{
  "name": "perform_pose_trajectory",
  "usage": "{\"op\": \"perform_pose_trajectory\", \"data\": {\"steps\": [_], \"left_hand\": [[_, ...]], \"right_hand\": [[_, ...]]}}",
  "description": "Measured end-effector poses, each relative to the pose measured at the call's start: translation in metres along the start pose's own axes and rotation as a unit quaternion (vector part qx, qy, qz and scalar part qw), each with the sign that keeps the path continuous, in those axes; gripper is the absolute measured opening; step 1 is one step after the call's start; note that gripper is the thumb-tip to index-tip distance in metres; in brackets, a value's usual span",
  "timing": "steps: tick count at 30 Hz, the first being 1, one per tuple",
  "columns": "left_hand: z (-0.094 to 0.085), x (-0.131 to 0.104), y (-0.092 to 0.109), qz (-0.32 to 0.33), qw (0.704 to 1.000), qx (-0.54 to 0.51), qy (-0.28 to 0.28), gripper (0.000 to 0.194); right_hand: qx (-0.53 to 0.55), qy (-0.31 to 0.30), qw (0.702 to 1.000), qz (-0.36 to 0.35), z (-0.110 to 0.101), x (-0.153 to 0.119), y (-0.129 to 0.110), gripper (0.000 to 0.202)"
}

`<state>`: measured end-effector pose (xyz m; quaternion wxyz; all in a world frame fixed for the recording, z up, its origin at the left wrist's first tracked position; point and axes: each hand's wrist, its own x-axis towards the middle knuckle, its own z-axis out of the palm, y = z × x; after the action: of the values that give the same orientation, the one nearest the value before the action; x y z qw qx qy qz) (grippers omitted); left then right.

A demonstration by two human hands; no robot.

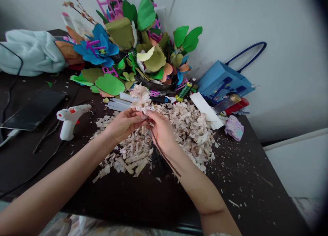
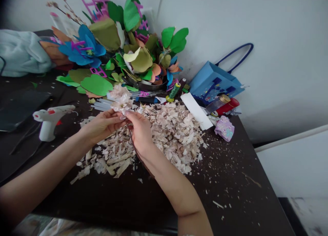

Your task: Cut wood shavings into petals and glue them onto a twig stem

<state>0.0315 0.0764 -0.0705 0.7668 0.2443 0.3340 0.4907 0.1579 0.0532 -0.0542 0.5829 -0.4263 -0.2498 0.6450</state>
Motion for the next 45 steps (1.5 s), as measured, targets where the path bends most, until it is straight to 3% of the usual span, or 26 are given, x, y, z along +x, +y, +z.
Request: {"op": "perform_pose_trajectory", "data": {"steps": [20,45], "left_hand": [[0.0011,-0.0006,0.001,0.002,1.0,-0.004,0.011,0.023],[0.0008,-0.0008,-0.0014,0.007,1.0,-0.011,0.014,0.024]], "right_hand": [[0.015,0.004,1.0,0.005,-0.0002,-0.0011,0.0016,0.015],[0.0,-0.015,1.0,-0.02,0.0021,0.0054,0.008,0.011]]}}
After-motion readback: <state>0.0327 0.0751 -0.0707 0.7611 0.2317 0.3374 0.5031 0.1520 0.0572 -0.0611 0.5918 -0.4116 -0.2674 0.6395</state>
